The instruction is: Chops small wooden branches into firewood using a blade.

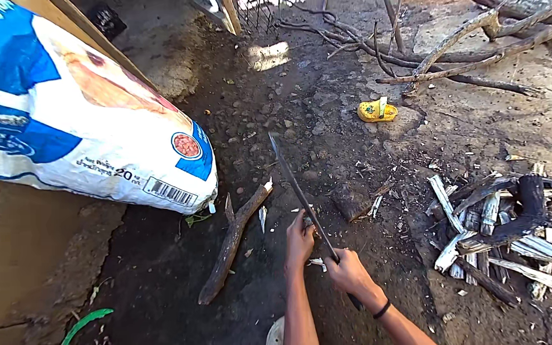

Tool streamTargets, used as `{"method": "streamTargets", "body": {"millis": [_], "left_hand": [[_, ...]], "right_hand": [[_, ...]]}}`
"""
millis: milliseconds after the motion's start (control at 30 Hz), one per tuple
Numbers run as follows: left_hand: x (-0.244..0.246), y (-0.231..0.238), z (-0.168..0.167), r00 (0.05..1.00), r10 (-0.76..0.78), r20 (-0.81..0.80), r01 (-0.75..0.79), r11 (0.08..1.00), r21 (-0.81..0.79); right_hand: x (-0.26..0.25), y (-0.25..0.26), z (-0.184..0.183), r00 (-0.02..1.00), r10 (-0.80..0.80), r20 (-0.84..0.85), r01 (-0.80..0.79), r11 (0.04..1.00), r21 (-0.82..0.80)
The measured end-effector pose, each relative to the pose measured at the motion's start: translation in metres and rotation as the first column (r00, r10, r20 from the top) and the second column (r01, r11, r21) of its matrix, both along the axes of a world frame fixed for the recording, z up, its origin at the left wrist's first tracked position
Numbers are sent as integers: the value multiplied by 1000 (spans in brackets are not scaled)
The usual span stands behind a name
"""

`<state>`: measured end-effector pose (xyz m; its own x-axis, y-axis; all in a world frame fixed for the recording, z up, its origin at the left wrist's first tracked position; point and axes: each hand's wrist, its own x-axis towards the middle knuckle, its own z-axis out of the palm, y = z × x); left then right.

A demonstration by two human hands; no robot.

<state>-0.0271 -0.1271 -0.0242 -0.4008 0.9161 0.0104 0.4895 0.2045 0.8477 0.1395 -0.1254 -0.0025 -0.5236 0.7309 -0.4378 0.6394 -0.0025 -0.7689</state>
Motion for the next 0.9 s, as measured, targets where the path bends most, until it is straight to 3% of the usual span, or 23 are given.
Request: {"method": "streamTargets", "body": {"millis": [133,300,433,533,733,767,800,867,900], "left_hand": [[-5,-4,14,998,9,-54,-11,1000,-28],[5,-6,42,988,-2,-158,22,992,126],[11,-1,2,996,24,-81,-23,1000,22],[11,2,14,995,5,-101,-6,1000,-13],[13,-7,50,980,12,-197,26,982,187],[13,-7,48,980,8,-201,14,994,107],[13,-9,47,980,-13,-198,-2,997,-78],[10,-17,50,987,-37,-158,-50,856,-515],[4,-23,54,988,33,-150,-115,805,-583]], "right_hand": [[2,-1,9,999,41,18,-42,999,31],[13,-13,14,994,-10,-107,34,973,227],[13,-3,0,999,-9,37,8,999,34],[16,1,-1,1000,-3,1,3,999,40],[22,-12,11,983,-13,-185,66,957,283],[20,-11,8,990,-16,-141,51,967,249],[17,-8,3,998,-10,-69,22,984,175],[13,-3,-8,999,5,32,-6,998,59],[14,1,-9,1000,0,19,-1,998,67]]}}
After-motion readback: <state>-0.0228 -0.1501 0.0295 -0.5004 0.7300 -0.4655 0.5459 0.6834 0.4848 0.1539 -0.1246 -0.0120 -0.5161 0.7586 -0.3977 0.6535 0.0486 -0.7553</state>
